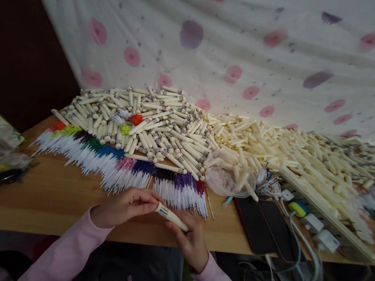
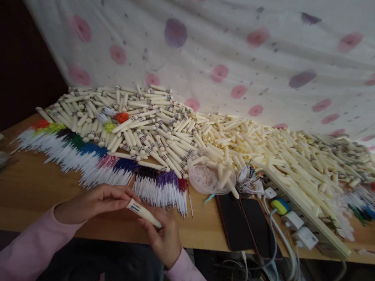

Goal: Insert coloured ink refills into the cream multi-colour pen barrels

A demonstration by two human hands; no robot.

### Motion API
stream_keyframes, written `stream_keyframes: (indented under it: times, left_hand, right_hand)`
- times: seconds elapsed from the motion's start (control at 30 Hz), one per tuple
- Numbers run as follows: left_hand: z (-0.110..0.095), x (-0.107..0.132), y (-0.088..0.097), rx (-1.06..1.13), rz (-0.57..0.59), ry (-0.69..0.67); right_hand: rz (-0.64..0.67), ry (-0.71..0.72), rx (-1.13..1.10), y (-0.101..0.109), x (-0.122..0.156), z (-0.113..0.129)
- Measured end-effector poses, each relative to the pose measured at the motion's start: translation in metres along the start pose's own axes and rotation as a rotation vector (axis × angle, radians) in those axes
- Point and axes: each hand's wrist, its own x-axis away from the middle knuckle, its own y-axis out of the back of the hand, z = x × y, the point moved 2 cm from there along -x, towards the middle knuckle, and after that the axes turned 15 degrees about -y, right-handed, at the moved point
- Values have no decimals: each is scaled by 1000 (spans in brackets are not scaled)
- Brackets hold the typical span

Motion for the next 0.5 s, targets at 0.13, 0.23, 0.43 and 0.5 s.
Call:
stream_keyframes:
  times: [0.13, 0.23, 0.43, 0.5]
  left_hand:
    - [-1, 4, -1, -64, -32, -70]
    - [-4, 4, -3, -180, -104, -128]
    - [-11, 3, -1, -298, -159, -173]
    - [-10, 5, 13, -416, -187, -153]
  right_hand:
    - [7, 10, 28, 1, -1, 0]
    - [-3, 6, 54, 1, -1, -2]
    - [-26, -1, 61, 1, -3, -5]
    - [-33, -2, 68, 1, -4, -5]
